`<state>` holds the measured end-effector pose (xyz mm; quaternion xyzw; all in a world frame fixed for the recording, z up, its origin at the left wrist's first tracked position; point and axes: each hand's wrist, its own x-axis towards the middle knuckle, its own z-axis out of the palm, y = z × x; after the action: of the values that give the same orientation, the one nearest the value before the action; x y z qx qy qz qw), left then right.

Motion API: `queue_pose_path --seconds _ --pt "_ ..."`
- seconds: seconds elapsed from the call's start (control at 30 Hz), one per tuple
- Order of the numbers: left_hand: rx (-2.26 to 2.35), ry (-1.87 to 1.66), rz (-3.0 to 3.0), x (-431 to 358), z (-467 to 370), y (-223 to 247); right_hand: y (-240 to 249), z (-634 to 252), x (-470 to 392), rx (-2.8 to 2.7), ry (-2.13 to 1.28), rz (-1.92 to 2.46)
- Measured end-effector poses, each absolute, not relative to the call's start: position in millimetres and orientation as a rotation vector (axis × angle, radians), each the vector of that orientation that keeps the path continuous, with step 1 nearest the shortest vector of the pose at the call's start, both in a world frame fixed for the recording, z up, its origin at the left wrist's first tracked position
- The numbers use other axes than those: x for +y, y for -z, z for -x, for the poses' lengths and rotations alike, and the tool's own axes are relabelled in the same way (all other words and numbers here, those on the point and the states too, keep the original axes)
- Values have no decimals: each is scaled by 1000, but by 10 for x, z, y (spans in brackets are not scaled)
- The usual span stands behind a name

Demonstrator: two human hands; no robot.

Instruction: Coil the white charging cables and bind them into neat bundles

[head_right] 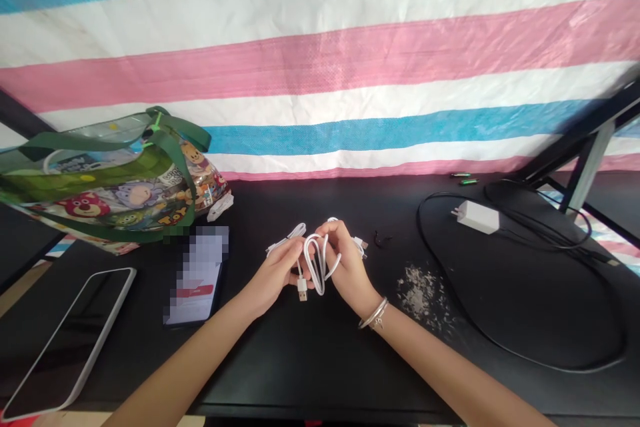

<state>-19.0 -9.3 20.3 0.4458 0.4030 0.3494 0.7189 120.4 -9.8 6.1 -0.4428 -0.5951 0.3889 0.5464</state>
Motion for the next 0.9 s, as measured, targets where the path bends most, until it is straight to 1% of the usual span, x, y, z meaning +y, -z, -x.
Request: queue_pose_path --seconds 0.2,0.5,0.67,0.9 --pt "883 -761 -940 -78 163 -245 -25 -1201 -71 -1398 -956 1015" --pt "995 -913 -1395 -103 176 -264 -78 -1328 -69 -1398 -1195 920" --pt "997 -1007 -1645 -109 176 -214 -115 -1333 -88 -1477 -1201 953" --pt "988 -1057 -1771 -93 182 -213 -175 -1346 -97 -1511 -1229 972"
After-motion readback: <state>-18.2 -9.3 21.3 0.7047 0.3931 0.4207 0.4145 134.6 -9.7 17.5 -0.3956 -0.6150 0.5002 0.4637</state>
